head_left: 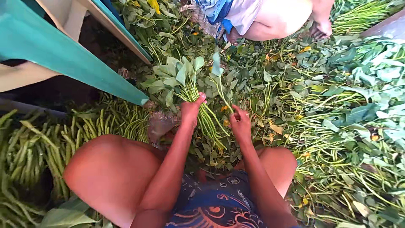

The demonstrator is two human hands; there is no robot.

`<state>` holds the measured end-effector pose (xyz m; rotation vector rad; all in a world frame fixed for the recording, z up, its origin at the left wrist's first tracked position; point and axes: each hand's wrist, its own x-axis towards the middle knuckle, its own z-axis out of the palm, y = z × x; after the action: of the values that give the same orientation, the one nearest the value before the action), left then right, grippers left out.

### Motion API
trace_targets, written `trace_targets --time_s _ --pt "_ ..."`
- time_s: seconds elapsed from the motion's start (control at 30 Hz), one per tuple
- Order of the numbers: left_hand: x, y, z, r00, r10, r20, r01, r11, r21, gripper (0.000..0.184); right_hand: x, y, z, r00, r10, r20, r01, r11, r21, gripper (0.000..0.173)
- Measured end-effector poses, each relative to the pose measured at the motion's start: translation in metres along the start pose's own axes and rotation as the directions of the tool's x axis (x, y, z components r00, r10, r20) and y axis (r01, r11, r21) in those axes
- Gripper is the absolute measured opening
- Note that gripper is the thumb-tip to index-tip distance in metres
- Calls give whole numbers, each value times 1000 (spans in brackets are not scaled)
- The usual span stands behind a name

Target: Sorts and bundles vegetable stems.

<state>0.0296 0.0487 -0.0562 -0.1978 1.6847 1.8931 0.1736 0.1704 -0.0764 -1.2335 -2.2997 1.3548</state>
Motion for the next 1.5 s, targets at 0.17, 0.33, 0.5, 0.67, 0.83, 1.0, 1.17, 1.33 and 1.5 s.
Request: trace_targets --time_s 0.17,0.33,0.5,0.67,0.83,1.0,1.17,1.33,1.5 --pt "5 -2 3 1000 6 2 -6 1000 13 30 -38 -11 12 985 -167 51 160 979 124 36" --pt "10 1 -2 999 -33 -28 34 998 47 48 -38 -10 5 947 -238 218 210 967 143 37" --pt "5 7 -4 999 -1 46 1 1000 13 40 -28 -16 -5 894 -146 423 100 987 130 41" --pt "2 3 3 989 91 113 -94 995 15 39 -13 -41 -3 830 23 557 -79 994 77 51" --pt "-2 8 4 977 117 180 -121 993 10 34 -11 -51 16 869 186 459 -263 959 109 61" --pt "1 8 0 966 90 243 -74 995 -73 37 -16 -50 20 829 203 520 -414 849 328 57" --pt "5 16 -6 997 1 73 9 991 -136 26 -31 -45 2 788 8 616 -266 907 328 36" --pt "12 14 -13 997 -30 -78 20 992 -127 31 -67 -43 -30 768 75 636 -1 993 -116 42" --pt "18 26 -25 994 25 -105 -41 987 -155 27 -95 -30 -39 780 99 618 111 950 -292 42"
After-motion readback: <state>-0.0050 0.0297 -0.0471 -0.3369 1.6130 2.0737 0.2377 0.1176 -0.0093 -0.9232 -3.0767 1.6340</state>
